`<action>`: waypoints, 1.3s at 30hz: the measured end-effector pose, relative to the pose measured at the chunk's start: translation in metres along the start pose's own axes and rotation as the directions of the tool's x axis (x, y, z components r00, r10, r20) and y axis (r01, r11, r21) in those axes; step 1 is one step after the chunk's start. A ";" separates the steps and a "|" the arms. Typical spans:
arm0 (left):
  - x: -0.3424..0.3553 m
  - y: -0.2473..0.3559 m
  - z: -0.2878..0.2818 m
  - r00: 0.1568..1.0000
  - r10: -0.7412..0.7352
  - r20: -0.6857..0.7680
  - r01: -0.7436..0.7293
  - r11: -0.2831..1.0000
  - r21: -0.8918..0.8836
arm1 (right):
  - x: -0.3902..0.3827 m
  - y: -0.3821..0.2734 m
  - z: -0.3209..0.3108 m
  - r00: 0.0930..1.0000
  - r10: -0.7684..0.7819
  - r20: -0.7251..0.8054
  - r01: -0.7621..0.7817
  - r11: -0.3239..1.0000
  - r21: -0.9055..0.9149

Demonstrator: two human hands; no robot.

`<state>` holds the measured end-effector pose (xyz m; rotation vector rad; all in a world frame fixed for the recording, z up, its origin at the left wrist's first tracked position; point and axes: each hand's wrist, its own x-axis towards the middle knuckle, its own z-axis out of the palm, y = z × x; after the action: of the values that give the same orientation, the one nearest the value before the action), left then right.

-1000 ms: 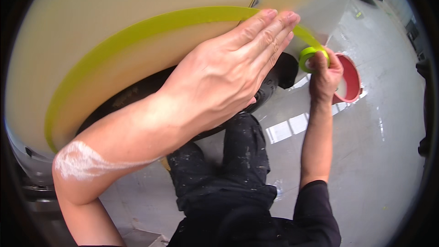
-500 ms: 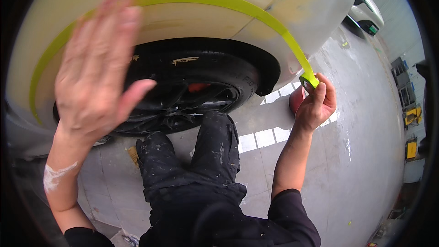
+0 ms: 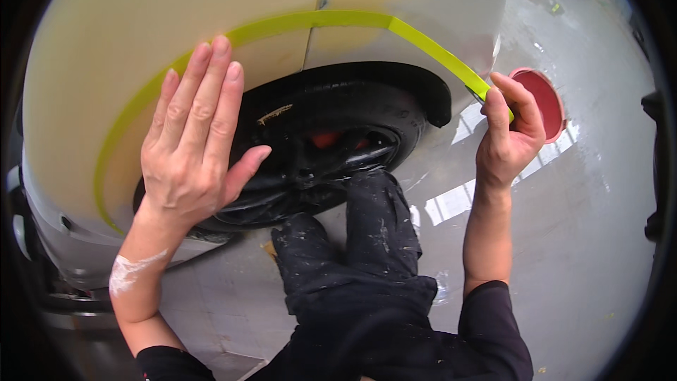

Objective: The person applies yellow masking tape along the lower edge of a white car's side panel, then uses a green sanding block to sand the taped area. The person repeatedly dips the sanding block into a red bucket of water during the process.

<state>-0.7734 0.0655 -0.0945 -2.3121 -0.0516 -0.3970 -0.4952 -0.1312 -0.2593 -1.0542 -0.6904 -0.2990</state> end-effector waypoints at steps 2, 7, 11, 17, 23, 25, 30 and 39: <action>0.005 0.002 -0.003 1.000 -0.015 0.027 0.015 1.000 0.027 | 0.001 -0.001 -0.001 0.998 -0.055 0.037 0.056 0.998 -0.022; 0.004 0.000 -0.010 0.997 -0.009 0.082 0.006 0.999 0.033 | 0.005 0.000 -0.013 0.992 -0.122 0.009 0.123 0.987 -0.102; 0.003 -0.002 -0.011 0.994 0.010 0.111 -0.019 0.996 0.082 | 0.013 0.001 -0.034 0.986 -0.165 0.030 0.168 0.978 -0.120; -0.008 -0.007 -0.008 0.992 0.050 0.112 -0.057 0.997 0.060 | 0.035 0.009 -0.080 0.980 0.016 0.197 -0.040 0.992 0.123; -0.050 -0.029 -0.013 0.999 -0.038 0.022 0.035 0.990 0.134 | 0.068 0.048 -0.114 0.925 0.137 0.354 -0.247 0.926 0.286; -0.064 -0.035 -0.012 0.999 -0.036 -0.040 0.042 0.987 0.155 | 0.075 0.051 -0.120 0.918 0.123 0.377 -0.240 0.929 0.283; -0.081 -0.038 -0.004 0.997 -0.070 -0.013 0.071 0.989 0.128 | 0.073 0.034 -0.135 0.924 0.032 0.381 -0.184 0.911 0.369; -0.082 -0.040 0.005 0.997 -0.067 -0.028 0.069 0.991 0.113 | 0.080 0.046 -0.189 0.991 0.107 0.076 -0.131 0.830 0.541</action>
<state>-0.8560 0.1038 -0.0943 -2.1973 -0.1381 -0.4449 -0.3396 -0.2666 -0.2981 -0.5491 -0.6893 0.0379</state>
